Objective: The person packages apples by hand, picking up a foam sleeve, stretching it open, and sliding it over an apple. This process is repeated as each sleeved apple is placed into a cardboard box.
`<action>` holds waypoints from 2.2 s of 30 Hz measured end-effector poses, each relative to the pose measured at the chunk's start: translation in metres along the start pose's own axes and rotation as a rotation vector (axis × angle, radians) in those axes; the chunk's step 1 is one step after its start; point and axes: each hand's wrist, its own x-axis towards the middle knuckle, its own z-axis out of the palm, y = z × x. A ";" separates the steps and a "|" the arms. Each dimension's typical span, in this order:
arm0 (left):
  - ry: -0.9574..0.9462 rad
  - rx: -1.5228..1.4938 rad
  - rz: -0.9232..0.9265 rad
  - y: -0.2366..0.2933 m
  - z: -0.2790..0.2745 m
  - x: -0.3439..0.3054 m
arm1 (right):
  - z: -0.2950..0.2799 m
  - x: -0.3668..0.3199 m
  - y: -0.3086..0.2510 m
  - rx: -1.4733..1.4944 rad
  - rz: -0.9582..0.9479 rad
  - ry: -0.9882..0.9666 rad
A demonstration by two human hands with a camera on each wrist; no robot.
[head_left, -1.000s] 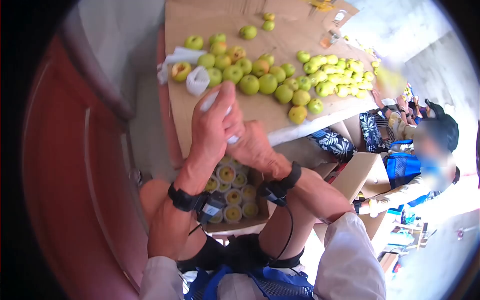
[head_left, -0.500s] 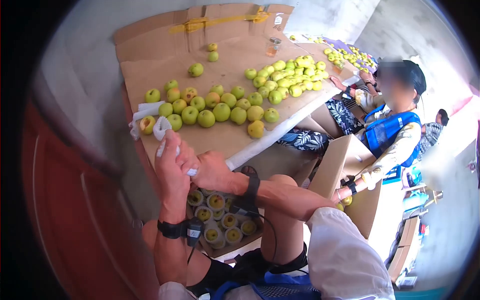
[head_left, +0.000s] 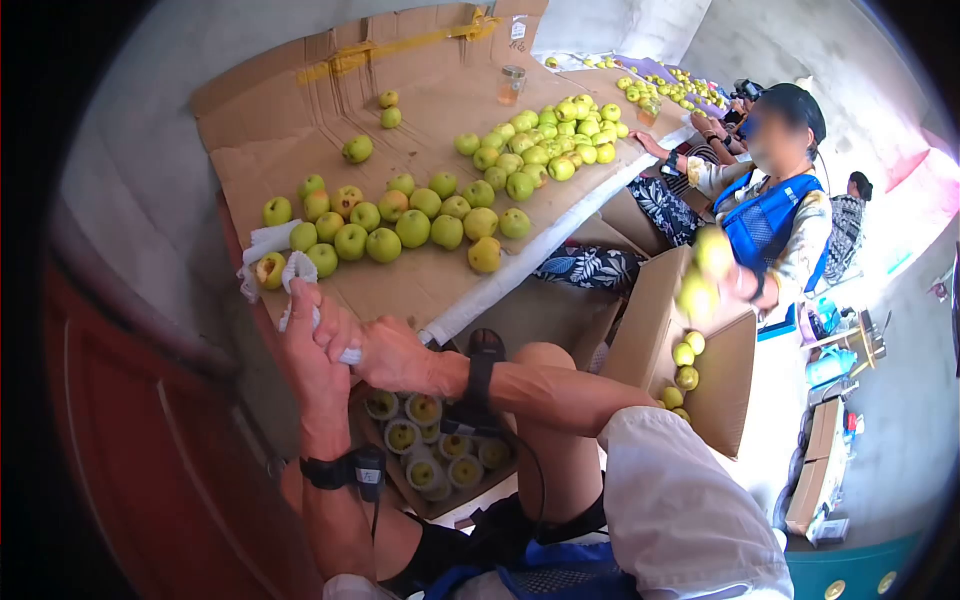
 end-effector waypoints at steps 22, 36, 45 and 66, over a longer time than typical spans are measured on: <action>0.013 -0.067 0.032 0.013 -0.009 0.005 | 0.006 0.021 -0.004 0.100 -0.054 -0.089; 0.184 0.196 0.058 0.012 -0.022 0.004 | 0.010 0.025 -0.015 0.369 0.012 -0.208; 0.389 0.156 0.198 0.056 -0.046 0.005 | -0.006 0.043 -0.054 0.516 0.015 -0.492; 0.551 0.128 0.196 0.076 -0.082 0.004 | 0.048 0.137 0.034 -0.262 -0.072 0.231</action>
